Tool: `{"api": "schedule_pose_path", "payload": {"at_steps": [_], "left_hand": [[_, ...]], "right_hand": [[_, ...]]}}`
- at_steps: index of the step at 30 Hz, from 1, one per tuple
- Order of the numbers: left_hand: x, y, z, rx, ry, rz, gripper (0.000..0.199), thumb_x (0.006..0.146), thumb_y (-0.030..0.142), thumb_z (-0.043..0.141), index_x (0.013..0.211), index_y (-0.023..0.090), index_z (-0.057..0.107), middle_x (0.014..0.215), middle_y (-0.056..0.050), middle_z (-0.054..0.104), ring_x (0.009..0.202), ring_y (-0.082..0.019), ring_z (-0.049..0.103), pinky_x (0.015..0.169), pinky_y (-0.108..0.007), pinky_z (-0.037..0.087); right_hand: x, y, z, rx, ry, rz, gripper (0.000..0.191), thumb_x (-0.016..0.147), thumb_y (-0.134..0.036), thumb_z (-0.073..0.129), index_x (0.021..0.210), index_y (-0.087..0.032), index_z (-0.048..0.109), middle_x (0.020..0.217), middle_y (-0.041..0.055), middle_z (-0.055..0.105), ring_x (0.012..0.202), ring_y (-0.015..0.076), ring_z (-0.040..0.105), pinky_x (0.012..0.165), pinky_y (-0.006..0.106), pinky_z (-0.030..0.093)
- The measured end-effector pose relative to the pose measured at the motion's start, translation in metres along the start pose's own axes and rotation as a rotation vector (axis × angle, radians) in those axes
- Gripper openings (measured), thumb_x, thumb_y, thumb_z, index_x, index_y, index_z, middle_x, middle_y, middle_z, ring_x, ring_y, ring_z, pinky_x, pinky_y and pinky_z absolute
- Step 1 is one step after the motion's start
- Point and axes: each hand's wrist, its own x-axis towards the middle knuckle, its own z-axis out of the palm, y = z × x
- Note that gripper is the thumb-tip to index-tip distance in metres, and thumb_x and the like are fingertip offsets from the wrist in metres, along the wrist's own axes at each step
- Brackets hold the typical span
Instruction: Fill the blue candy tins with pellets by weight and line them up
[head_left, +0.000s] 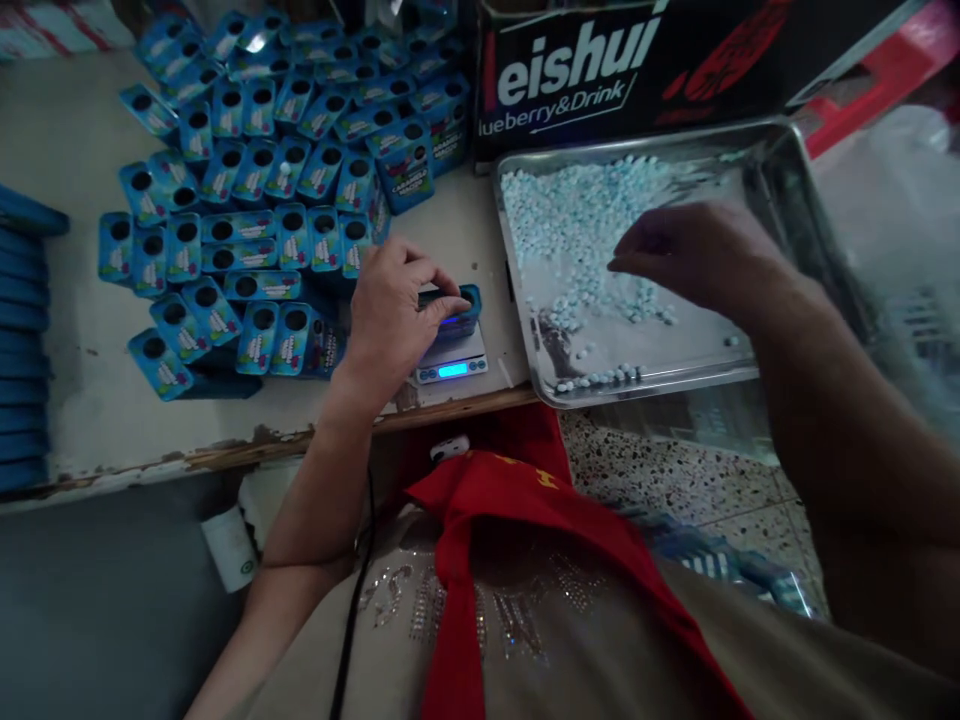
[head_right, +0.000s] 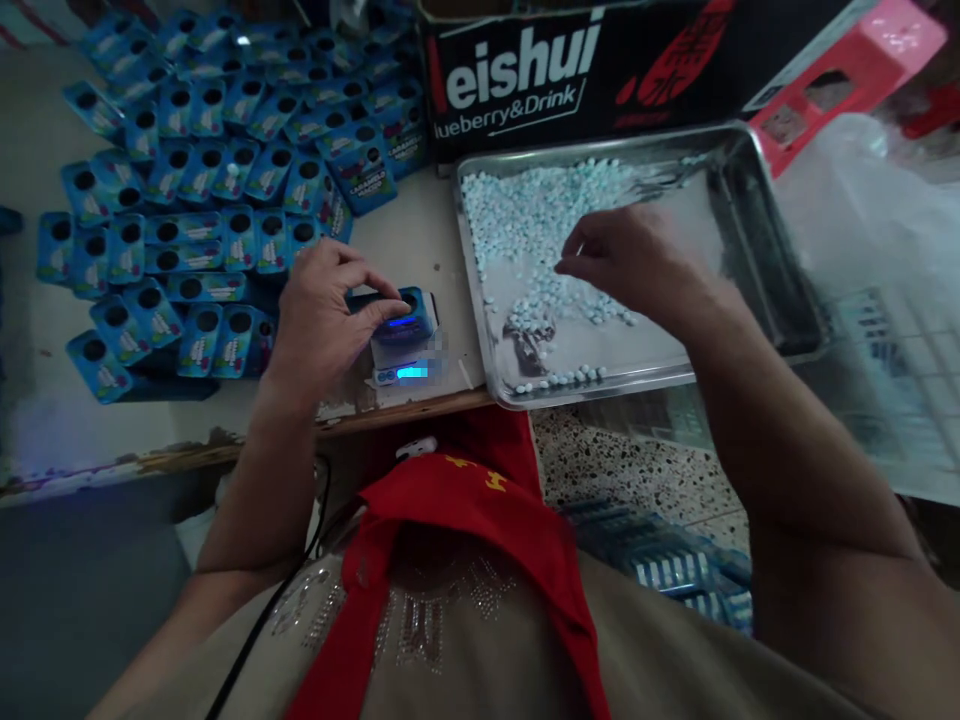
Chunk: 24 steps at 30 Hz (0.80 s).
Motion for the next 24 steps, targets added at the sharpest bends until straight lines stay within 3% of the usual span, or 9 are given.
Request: {"api": "schedule_pose_path", "payload": {"at_steps": [3,6,8,13,17,18,21,24], "left_hand": [[0.006,0.016,0.006,-0.018,0.007,0.011,0.02,0.093,0.017,0.099,0.098,0.032,0.087,0.115,-0.006,0.076,0.116,-0.032,0.073,0.109,-0.052,0.06],[0.001,0.025,-0.004,0.002,0.074,-0.013,0.02,0.097,0.02,0.097,0.105,0.034,0.085,0.118,-0.005,0.078,0.119,-0.031,0.074,0.112,-0.052,0.059],[-0.008,0.027,-0.018,0.049,0.117,-0.044,0.018,0.098,0.022,0.096,0.106,0.032,0.085,0.118,-0.004,0.079,0.12,-0.031,0.074,0.112,-0.052,0.059],[-0.033,0.029,-0.049,0.137,0.216,-0.159,0.02,0.095,0.015,0.097,0.101,0.029,0.084,0.113,-0.003,0.082,0.117,-0.029,0.076,0.115,-0.051,0.061],[-0.044,0.03,-0.051,0.126,0.307,-0.17,0.025,0.09,0.007,0.098,0.097,0.026,0.083,0.108,-0.003,0.082,0.112,-0.029,0.078,0.103,-0.049,0.064],[-0.046,0.03,-0.05,0.121,0.296,-0.172,0.023,0.093,0.009,0.096,0.096,0.028,0.083,0.108,-0.003,0.082,0.112,-0.029,0.078,0.103,-0.049,0.064],[-0.049,0.03,-0.049,0.094,0.226,-0.172,0.017,0.099,0.019,0.092,0.099,0.032,0.082,0.112,-0.002,0.082,0.116,-0.029,0.077,0.107,-0.051,0.063],[-0.052,0.027,-0.055,0.065,0.188,-0.173,0.01,0.102,0.028,0.09,0.101,0.034,0.082,0.115,-0.003,0.082,0.119,-0.031,0.075,0.11,-0.054,0.061]], "right_hand": [[-0.014,0.015,0.033,-0.03,-0.087,-0.045,0.016,0.106,-0.027,0.081,0.119,-0.019,0.086,0.109,0.011,0.083,0.085,0.0234,0.07,0.079,0.035,0.045],[-0.025,0.003,0.063,-0.156,-0.165,-0.211,0.047,0.116,-0.04,0.07,0.156,-0.017,0.073,0.149,0.0231,0.073,0.104,0.0313,0.071,0.074,0.034,0.039],[-0.028,-0.009,0.076,-0.286,-0.219,-0.299,0.055,0.121,-0.043,0.061,0.167,-0.015,0.063,0.158,0.0292,0.064,0.113,0.0366,0.067,0.072,0.036,0.03],[-0.024,-0.018,0.099,-0.351,-0.275,-0.233,0.039,0.122,-0.026,0.043,0.139,-0.01,0.074,0.14,0.0292,0.066,0.091,0.0282,0.06,0.069,0.038,0.023],[-0.014,-0.005,0.112,-0.165,-0.148,-0.111,0.011,0.104,-0.022,0.066,0.105,-0.015,0.074,0.123,0.0219,0.07,0.076,0.0199,0.05,0.07,0.037,0.03],[-0.012,-0.001,0.114,-0.078,-0.115,-0.09,0.001,0.096,-0.019,0.072,0.096,-0.018,0.072,0.113,0.0179,0.071,0.075,0.0194,0.05,0.071,0.037,0.032],[-0.002,0.012,0.109,0.346,-0.08,0.037,0.014,0.077,-0.016,0.077,0.084,-0.024,0.068,0.083,0.007,0.066,0.073,0.0212,0.052,0.07,0.036,0.037],[0.006,0.024,0.094,0.898,-0.166,0.286,0.016,0.076,-0.019,0.077,0.089,-0.026,0.071,0.079,0.0049,0.065,0.069,0.02,0.051,0.064,0.035,0.038]]}}
